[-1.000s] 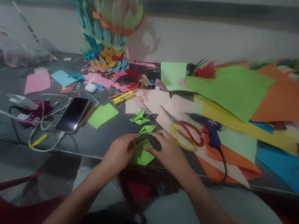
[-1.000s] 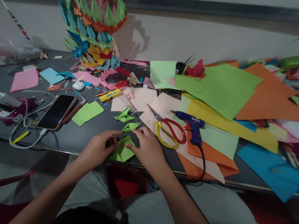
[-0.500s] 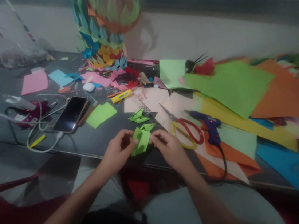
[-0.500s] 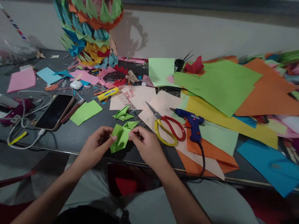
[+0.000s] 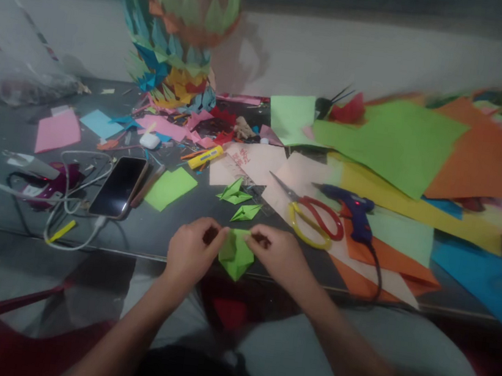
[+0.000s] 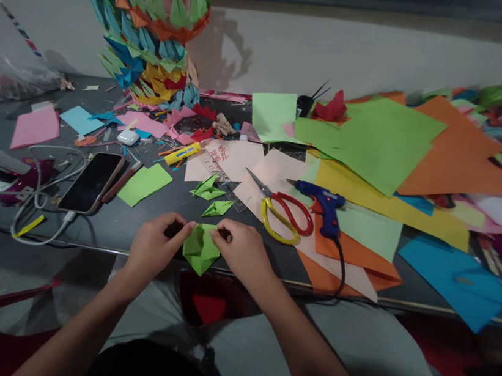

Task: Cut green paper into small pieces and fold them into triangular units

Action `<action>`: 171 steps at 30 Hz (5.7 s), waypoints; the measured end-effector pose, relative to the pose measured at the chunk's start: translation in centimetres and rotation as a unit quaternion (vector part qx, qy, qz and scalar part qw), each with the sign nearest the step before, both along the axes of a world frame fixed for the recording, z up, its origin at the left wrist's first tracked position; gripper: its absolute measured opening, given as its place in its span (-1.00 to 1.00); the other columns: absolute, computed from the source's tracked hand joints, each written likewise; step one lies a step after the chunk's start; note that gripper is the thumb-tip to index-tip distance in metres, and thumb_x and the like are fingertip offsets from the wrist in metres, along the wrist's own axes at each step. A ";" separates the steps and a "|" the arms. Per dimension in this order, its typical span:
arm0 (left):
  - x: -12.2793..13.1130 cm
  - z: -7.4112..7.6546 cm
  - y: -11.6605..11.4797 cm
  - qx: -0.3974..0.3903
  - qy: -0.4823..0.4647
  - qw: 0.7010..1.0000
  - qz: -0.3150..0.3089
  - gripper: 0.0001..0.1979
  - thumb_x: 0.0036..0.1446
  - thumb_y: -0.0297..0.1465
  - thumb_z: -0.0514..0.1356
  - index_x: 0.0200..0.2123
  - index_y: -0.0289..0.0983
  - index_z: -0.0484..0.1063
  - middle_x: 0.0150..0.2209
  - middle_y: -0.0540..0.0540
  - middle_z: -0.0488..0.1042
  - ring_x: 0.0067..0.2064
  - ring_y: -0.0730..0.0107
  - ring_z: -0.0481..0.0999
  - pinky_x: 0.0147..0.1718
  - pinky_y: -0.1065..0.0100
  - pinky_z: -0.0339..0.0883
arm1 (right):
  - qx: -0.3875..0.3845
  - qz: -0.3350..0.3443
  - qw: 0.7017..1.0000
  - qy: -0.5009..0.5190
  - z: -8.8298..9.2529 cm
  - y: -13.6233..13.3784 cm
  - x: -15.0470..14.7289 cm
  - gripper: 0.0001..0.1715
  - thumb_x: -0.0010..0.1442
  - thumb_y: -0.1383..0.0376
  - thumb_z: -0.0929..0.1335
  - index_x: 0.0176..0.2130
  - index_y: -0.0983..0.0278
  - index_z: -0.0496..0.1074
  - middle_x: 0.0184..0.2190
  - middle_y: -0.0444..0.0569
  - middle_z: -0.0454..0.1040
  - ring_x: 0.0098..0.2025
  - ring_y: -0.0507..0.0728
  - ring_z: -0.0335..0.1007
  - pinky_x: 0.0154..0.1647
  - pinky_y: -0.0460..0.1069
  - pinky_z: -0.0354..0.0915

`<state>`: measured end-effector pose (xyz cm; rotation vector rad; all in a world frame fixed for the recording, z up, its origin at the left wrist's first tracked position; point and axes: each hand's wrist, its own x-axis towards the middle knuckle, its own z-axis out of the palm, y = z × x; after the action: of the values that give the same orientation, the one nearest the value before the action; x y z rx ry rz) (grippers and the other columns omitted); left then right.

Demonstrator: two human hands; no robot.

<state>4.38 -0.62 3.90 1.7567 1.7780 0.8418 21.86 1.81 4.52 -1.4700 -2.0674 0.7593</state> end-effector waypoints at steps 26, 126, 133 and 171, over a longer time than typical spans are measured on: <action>-2.5 -1.5 0.8 0.186 0.173 0.919 -0.301 -0.77 0.25 -0.37 0.02 -0.12 -0.24 0.42 -0.12 -0.07 0.49 -0.20 0.37 0.42 -0.18 0.32 0.31 | 0.265 0.210 0.932 -0.133 -2.0 0.0 2.0 -0.69 0.28 0.36 0.18 -0.18 0.26 0.49 -0.17 0.02 0.53 -0.18 0.11 0.44 -0.20 0.02 0.38; -3.1 0.1 -3.1 0.103 0.287 0.895 -0.326 -0.49 0.24 -0.17 -0.07 0.16 -0.31 0.16 0.17 -0.13 0.26 0.24 0.20 0.12 0.16 0.09 0.00 | 0.197 0.130 0.964 -0.122 -1.8 0.3 0.8 -0.67 0.27 0.26 0.22 -0.07 0.26 0.47 -0.40 -0.04 0.42 -0.37 0.04 0.32 -0.37 -0.08 0.19; -1.1 -0.5 -1.9 0.097 0.286 0.905 -0.299 -0.30 0.16 0.02 -0.09 0.19 -0.37 0.09 0.21 -0.21 0.18 0.24 0.15 0.10 0.15 0.08 0.00 | 0.208 0.154 0.961 -0.100 -0.8 0.6 1.4 -0.64 0.27 0.27 0.17 -0.13 0.26 0.49 -0.35 0.00 0.40 -0.30 0.10 0.29 -0.28 -0.02 0.19; 0.8 0.5 1.0 0.055 0.254 0.952 -0.162 -0.80 0.21 -0.36 0.06 -0.15 -0.18 0.45 -0.25 -0.07 0.44 -0.20 0.29 0.42 -0.26 0.32 0.31 | 0.161 0.060 0.979 -0.111 -2.4 0.6 1.9 -0.85 0.18 0.27 0.32 -0.24 0.27 0.44 -0.32 -0.02 0.43 -0.27 0.13 0.34 -0.23 0.02 0.26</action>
<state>5.14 0.38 4.36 2.4196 1.6795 0.3767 23.73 2.44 2.16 -1.3039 -2.3309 0.2896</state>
